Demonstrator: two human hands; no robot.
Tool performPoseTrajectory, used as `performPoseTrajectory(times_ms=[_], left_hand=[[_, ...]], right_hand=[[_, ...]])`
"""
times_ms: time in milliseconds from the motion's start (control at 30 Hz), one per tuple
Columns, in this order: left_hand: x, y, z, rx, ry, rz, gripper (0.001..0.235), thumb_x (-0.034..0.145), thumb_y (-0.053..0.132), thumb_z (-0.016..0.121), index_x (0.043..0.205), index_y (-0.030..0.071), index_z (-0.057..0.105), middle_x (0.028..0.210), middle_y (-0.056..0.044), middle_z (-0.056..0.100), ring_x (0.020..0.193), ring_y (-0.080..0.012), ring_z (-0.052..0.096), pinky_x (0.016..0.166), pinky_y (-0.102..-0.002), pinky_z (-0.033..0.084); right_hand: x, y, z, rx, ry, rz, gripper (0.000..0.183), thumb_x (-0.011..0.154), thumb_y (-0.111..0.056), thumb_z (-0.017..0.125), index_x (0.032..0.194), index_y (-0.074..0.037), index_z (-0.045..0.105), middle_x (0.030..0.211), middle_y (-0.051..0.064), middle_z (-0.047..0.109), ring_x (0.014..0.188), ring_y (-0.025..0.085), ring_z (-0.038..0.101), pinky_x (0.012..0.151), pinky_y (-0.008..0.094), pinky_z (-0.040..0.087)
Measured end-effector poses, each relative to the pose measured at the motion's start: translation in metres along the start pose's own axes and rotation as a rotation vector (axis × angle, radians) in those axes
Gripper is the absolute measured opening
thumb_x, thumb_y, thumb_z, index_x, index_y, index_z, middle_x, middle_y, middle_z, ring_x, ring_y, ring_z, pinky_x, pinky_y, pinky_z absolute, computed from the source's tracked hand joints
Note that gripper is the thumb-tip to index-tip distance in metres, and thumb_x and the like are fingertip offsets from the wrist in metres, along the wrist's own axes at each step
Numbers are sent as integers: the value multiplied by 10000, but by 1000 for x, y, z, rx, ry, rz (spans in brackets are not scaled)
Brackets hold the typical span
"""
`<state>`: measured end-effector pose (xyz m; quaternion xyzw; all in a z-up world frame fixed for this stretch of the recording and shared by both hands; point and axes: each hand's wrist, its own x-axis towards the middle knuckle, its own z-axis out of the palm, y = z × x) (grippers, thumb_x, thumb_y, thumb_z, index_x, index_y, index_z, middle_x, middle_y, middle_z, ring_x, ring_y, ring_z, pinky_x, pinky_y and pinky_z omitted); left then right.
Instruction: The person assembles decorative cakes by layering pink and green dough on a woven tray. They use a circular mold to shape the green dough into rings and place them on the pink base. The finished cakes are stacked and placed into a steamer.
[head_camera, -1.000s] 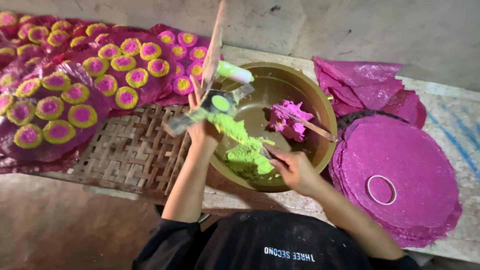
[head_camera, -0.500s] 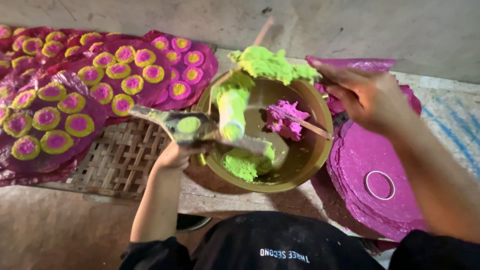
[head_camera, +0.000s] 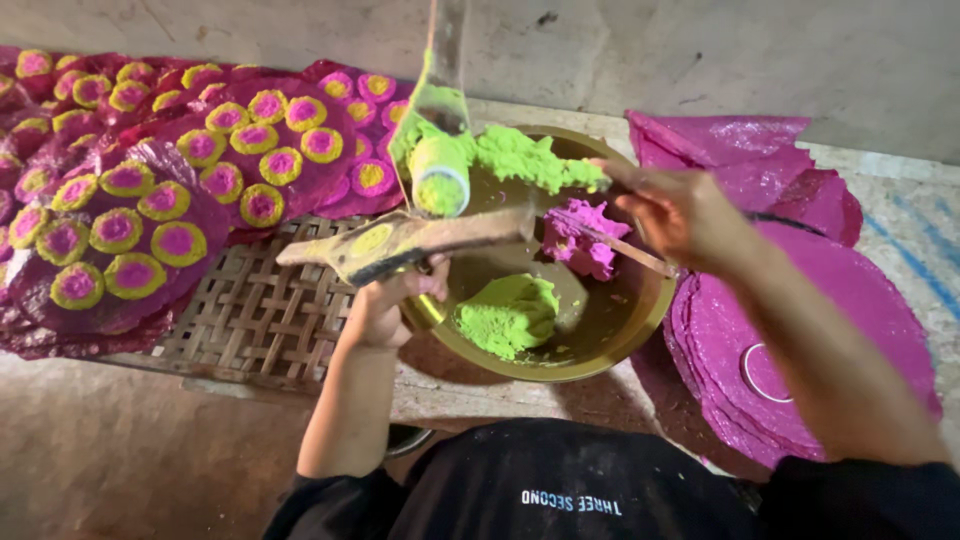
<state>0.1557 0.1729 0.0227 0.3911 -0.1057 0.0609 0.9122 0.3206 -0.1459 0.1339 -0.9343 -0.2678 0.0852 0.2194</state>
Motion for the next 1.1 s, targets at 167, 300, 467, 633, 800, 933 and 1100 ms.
performPoseTrajectory(times_ms=[167, 300, 467, 633, 800, 933, 1100], left_hand=[[19, -6, 31, -43, 51, 69, 532, 835, 48, 716, 1341, 65, 553, 1075, -61, 616, 878, -120, 613, 767, -285, 553], [33, -13, 26, 81, 137, 67, 551, 808, 55, 718, 1328, 99, 539, 1084, -67, 609, 883, -135, 609, 755, -295, 570], [36, -5, -13, 109, 377, 175, 458, 823, 38, 704, 1250, 101, 551, 1095, -36, 574, 907, -139, 608, 762, -299, 580], [0, -21, -17, 72, 243, 241, 384, 822, 7, 691, 1190, 57, 591, 1073, -54, 604, 956, -170, 637, 776, -306, 569], [-25, -107, 48, 61, 36, -127, 459, 766, -32, 669, 1221, -1, 617, 1078, -104, 673, 974, -217, 666, 814, -340, 559], [-39, -156, 113, -43, -82, -633, 573, 718, -56, 646, 1290, -67, 623, 1172, -124, 721, 1104, -235, 692, 953, -365, 563], [-30, -139, 183, 840, -337, -174, 417, 805, 166, 833, 1166, 54, 655, 1078, -67, 703, 992, -185, 680, 882, -339, 561]], right_hand=[[0, -4, 62, 285, 257, -250, 433, 988, -97, 645, 1408, -198, 625, 1129, 78, 770, 618, 155, 666, 564, 295, 578], [-3, 8, 88, 283, 308, -465, 461, 975, -82, 670, 1425, -167, 619, 1044, 142, 769, 702, 142, 711, 674, 327, 586], [-27, 38, 111, 73, 115, -245, 387, 977, -221, 662, 1362, -189, 670, 817, 134, 755, 660, 228, 674, 619, 396, 530], [-30, 40, 133, 228, -294, -142, 549, 979, -223, 546, 1521, -133, 543, 1143, 288, 664, 1040, 352, 624, 881, 450, 509], [-40, 23, 106, 1255, -27, -586, 1032, 974, -686, 551, 1666, -145, 9, 1716, 210, 261, 1560, 320, 350, 1249, 457, 354], [-95, 36, 62, 1724, -114, -649, 953, 1074, -570, 611, 1667, -30, 96, 1428, 344, 422, 1241, 382, 573, 1039, 456, 508], [-171, 84, -21, 1082, 69, -740, 816, 1073, -368, 620, 1688, -328, 84, 1601, 321, 366, 1285, 464, 612, 965, 485, 628]])
